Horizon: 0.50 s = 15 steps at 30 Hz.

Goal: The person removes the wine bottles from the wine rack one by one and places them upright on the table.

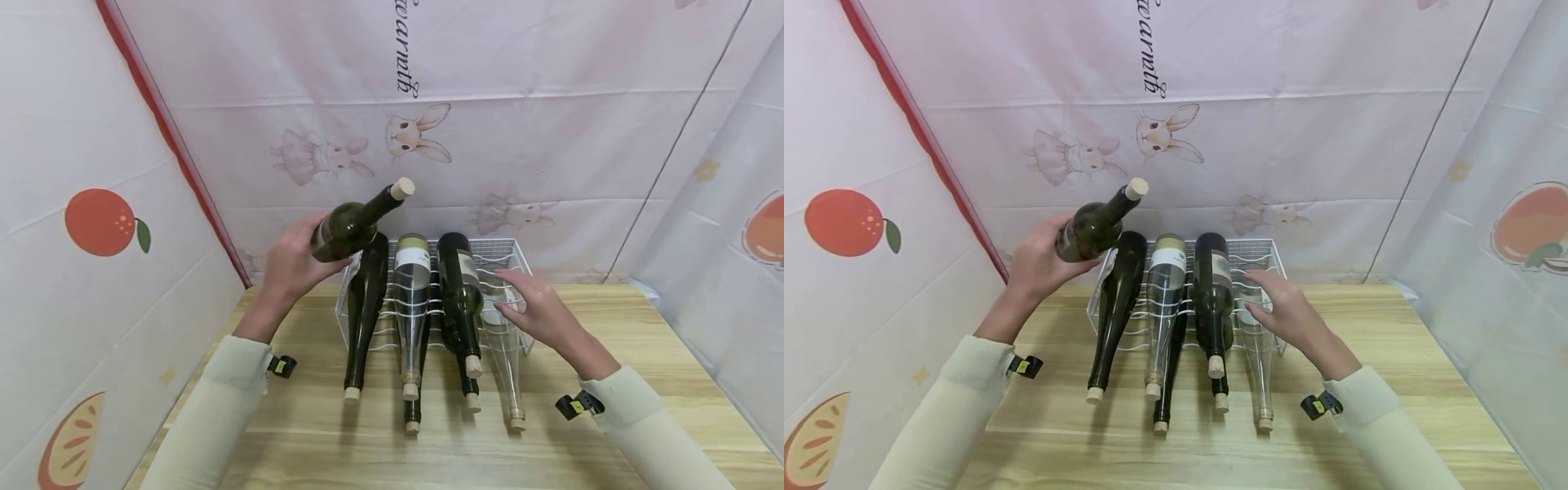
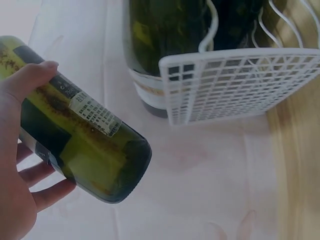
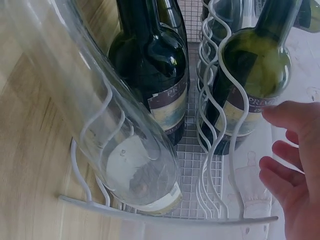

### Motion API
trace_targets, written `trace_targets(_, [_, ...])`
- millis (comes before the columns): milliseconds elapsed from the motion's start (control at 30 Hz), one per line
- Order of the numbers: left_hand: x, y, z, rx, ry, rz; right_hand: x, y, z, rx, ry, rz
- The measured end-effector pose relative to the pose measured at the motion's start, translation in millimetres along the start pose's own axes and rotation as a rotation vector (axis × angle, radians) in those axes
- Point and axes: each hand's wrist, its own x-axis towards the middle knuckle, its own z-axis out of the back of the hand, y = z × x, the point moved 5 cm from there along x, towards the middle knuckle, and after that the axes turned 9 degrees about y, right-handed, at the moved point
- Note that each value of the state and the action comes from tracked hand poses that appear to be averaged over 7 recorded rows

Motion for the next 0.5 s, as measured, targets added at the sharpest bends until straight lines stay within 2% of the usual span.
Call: trace_targets(500, [-21.2, 41.8, -12.4, -0.032, 0.006, 0.189, 3.5, 12, -13, 0.038, 0.041, 0.067])
